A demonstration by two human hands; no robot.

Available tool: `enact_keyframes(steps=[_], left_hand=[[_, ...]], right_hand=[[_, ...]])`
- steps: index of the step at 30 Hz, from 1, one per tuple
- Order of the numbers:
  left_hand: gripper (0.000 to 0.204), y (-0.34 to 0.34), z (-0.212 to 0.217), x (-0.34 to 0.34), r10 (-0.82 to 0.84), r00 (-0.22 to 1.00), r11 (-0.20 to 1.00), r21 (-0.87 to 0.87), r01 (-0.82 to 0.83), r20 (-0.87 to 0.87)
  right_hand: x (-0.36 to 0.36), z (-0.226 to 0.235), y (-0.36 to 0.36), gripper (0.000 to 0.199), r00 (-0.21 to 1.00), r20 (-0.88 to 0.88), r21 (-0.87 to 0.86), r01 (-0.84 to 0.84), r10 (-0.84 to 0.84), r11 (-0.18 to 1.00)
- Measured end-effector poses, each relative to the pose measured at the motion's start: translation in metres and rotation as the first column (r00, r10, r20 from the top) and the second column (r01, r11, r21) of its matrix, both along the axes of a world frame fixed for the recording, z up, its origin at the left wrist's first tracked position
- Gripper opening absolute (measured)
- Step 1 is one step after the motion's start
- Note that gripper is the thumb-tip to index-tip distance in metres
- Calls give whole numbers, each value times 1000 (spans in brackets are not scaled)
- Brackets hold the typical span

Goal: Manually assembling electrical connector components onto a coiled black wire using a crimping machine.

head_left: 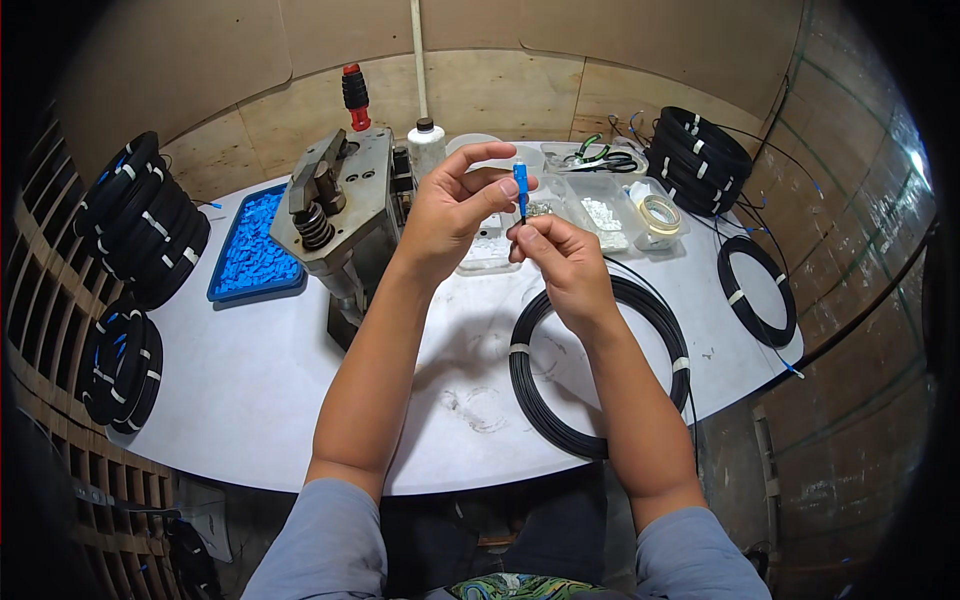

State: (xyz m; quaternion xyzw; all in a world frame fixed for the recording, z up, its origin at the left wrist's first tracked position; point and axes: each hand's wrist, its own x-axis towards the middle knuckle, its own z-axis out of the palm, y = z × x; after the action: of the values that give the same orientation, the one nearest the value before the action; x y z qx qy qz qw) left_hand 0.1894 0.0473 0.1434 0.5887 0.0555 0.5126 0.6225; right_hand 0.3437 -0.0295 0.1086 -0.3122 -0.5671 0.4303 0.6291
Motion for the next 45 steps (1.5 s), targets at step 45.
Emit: enact_keyframes(steps=[45], left_hand=[[46, 4, -6, 2, -98, 994, 992, -78, 101, 42]], right_hand=[[4, -1, 2, 22, 999, -13, -9, -30, 30, 1000]])
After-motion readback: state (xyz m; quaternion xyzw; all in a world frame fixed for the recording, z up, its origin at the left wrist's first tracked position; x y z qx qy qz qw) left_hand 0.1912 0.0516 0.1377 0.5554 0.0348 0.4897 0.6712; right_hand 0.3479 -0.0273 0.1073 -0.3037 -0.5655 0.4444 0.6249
